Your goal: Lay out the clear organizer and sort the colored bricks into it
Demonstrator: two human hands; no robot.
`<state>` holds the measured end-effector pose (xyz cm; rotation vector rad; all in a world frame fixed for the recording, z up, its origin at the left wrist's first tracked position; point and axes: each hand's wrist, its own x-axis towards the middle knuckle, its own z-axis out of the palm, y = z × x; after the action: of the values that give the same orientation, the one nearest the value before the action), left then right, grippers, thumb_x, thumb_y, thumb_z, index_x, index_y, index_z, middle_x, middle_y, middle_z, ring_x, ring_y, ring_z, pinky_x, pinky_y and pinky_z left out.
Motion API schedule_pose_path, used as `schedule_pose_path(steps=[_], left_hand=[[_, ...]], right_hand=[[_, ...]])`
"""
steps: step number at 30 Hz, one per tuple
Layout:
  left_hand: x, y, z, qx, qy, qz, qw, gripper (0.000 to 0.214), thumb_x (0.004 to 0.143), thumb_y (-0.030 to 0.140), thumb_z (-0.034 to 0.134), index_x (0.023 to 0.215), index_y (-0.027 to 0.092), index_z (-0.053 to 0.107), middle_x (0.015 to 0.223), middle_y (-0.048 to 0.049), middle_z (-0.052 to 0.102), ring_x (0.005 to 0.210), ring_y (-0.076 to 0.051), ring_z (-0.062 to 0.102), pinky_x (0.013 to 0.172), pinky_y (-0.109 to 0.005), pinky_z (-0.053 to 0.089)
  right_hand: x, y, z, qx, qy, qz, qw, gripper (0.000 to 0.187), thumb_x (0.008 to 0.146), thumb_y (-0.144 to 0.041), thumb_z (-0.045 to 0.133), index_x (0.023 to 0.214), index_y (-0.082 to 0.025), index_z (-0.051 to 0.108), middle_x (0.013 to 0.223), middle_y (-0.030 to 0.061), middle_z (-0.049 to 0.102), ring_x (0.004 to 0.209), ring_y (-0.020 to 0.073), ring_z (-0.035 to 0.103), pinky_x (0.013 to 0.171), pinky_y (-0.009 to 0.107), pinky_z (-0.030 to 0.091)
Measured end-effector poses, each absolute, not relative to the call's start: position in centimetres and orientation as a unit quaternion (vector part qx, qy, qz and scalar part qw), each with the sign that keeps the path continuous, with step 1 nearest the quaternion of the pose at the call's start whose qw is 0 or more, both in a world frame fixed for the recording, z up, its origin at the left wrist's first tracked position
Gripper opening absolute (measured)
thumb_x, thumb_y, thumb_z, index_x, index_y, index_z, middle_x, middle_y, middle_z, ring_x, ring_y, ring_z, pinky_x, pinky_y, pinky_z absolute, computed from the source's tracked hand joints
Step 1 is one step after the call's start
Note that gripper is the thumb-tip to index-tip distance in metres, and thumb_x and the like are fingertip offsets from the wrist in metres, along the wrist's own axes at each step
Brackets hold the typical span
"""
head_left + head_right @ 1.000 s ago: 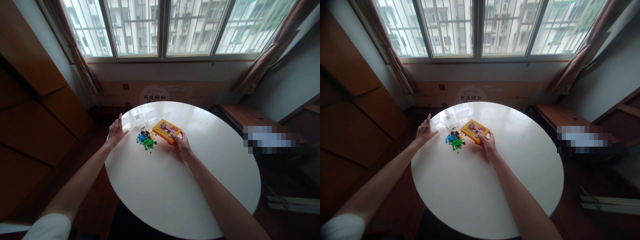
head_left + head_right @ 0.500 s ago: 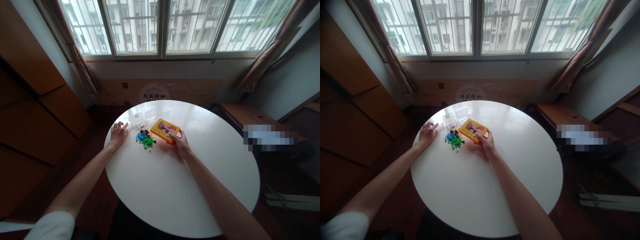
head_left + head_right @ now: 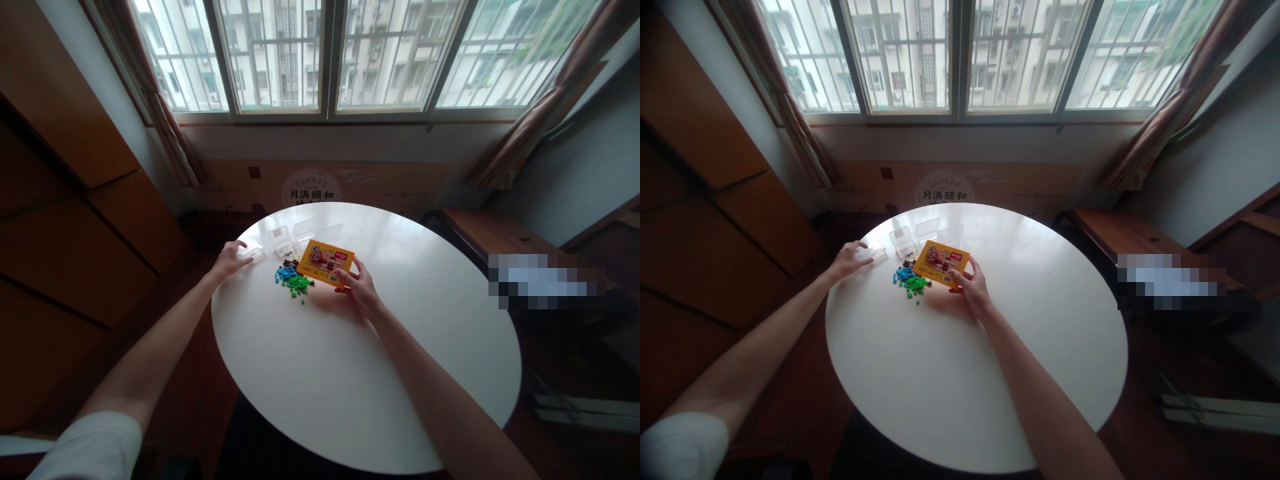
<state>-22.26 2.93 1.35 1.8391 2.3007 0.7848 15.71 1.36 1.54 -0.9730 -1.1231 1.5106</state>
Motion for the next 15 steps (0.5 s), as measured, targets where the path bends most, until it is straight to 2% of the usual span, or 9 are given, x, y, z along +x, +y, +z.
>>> schedule_pose_path(steps=[3, 9, 12, 15], left_hand=[[-23.3, 1.6, 1.7, 0.566, 0.762, 0.309, 0.059, 0.053, 0.063, 0.043, 0.070, 0.108, 0.020, 0.054, 0.103, -0.0074, 0.060, 0.097, -0.024, 0.060, 0.083, -0.033, 0.048], [-23.9, -2.4, 2.7, 0.543, 0.699, 0.465, -0.022, 0.056, 0.067, 0.042, 0.068, 0.115, 0.020, 0.049, 0.115, -0.0087, 0.058, 0.102, -0.022, 0.059, 0.083, -0.032, 0.049], [-23.7, -3.5, 3.1, 0.564, 0.662, 0.491, -0.045, 0.054, 0.070, 0.040, 0.066, 0.117, 0.020, 0.049, 0.119, -0.0086, 0.055, 0.103, -0.021, 0.058, 0.084, -0.032, 0.050], [-23.7, -4.0, 3.3, 0.566, 0.655, 0.496, -0.068, 0.048, 0.073, 0.039, 0.063, 0.116, 0.020, 0.051, 0.118, -0.0090, 0.054, 0.105, -0.021, 0.057, 0.085, -0.032, 0.050]], right_hand=[[14.9, 1.3, 1.9, -0.389, -0.480, 0.624, 0.478, 0.071, 0.067, -0.037, 0.074, 0.125, -0.024, 0.035, 0.098, 0.0079, 0.068, 0.079, 0.0222, 0.068, 0.047, 0.026, 0.058], [9.1, 1.4, 4.1, -0.358, -0.522, 0.641, 0.434, 0.062, 0.067, -0.034, 0.075, 0.117, -0.019, 0.041, 0.092, 0.0080, 0.069, 0.068, 0.0193, 0.068, 0.047, 0.029, 0.058], [4.5, 2.3, 5.0, -0.337, -0.554, 0.646, 0.403, 0.047, 0.072, -0.031, 0.071, 0.111, -0.015, 0.051, 0.083, 0.0062, 0.068, 0.064, 0.0170, 0.066, 0.048, 0.029, 0.058], [0.0, 3.8, 5.0, -0.360, -0.595, 0.622, 0.359, 0.027, 0.079, -0.027, 0.064, 0.101, -0.012, 0.060, 0.077, 0.0047, 0.067, 0.057, 0.0121, 0.063, 0.047, 0.024, 0.056]])
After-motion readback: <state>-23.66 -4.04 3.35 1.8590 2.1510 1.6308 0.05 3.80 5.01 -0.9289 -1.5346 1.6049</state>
